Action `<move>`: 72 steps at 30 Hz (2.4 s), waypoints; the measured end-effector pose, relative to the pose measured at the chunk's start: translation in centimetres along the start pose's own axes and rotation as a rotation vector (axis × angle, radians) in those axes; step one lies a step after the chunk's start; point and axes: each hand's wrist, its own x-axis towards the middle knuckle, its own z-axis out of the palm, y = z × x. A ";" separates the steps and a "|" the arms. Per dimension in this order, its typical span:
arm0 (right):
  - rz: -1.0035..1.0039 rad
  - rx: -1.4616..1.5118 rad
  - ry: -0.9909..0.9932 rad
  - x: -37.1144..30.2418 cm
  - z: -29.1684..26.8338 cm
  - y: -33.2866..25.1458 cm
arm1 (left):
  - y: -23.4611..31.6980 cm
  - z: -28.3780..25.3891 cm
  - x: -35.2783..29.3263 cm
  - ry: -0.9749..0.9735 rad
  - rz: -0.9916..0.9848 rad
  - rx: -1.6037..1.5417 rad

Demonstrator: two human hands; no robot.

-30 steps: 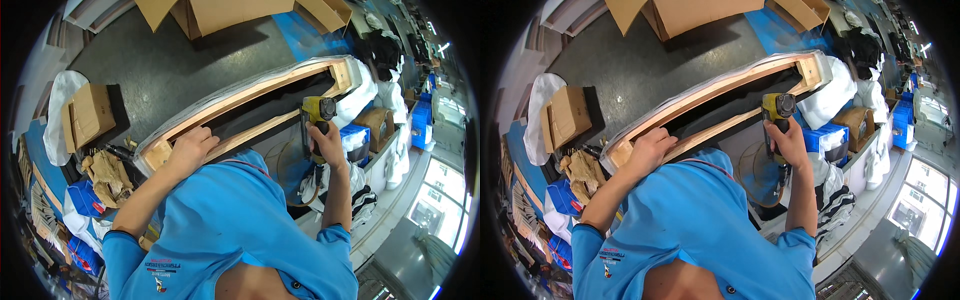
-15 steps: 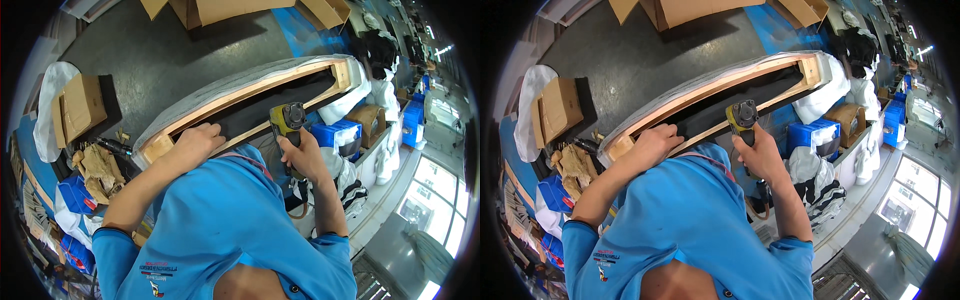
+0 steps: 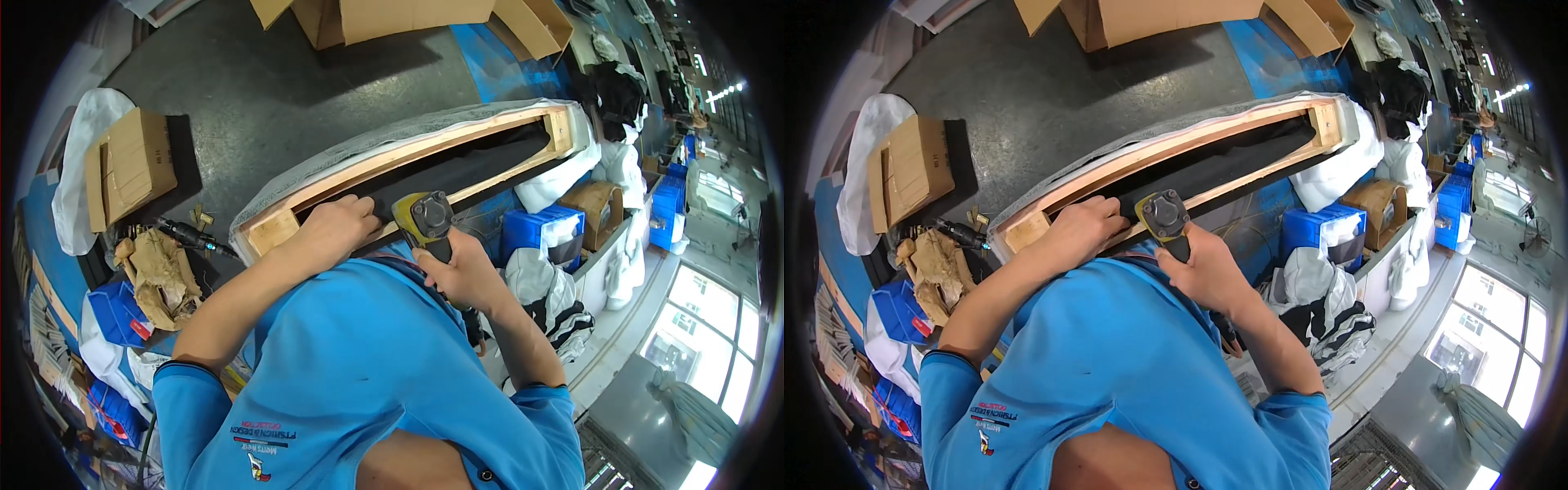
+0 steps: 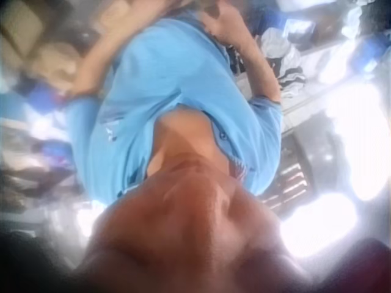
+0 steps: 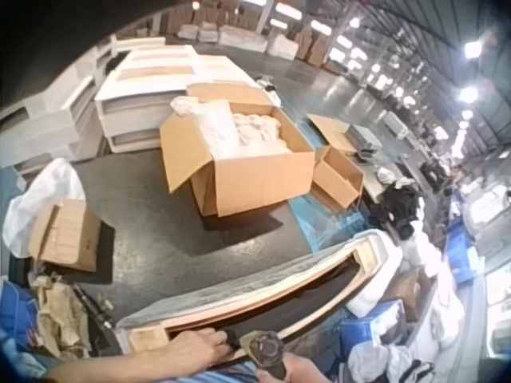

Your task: The person uses a pneumatic nail gun to attach a grey fabric-covered piece to a wooden frame. They repeatedly position the fabric and fire the nail gun along the edges to secure the material to the wood.

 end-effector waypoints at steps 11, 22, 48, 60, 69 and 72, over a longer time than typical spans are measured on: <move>-0.007 0.087 0.081 0.5 -1.6 0.4 | -1.0 -2.8 -3.0 0.017 -0.125 0.394; -0.064 0.006 0.035 0.8 -2.0 1.0 | 0.0 -3.1 -3.2 0.065 -0.030 0.488; -0.083 -0.091 0.129 0.7 -1.2 1.8 | 0.7 -4.4 -4.7 -0.027 0.034 0.535; -0.274 -0.071 -0.051 1.1 1.6 -0.8 | -1.0 -3.6 -6.0 -0.052 0.063 0.196; -0.298 -0.187 -0.082 0.8 2.7 -0.7 | -0.7 -3.7 -7.0 -0.013 0.035 0.101; -0.367 -0.264 -0.105 1.2 3.4 -2.2 | -0.2 -3.6 -7.3 -0.013 -0.040 0.130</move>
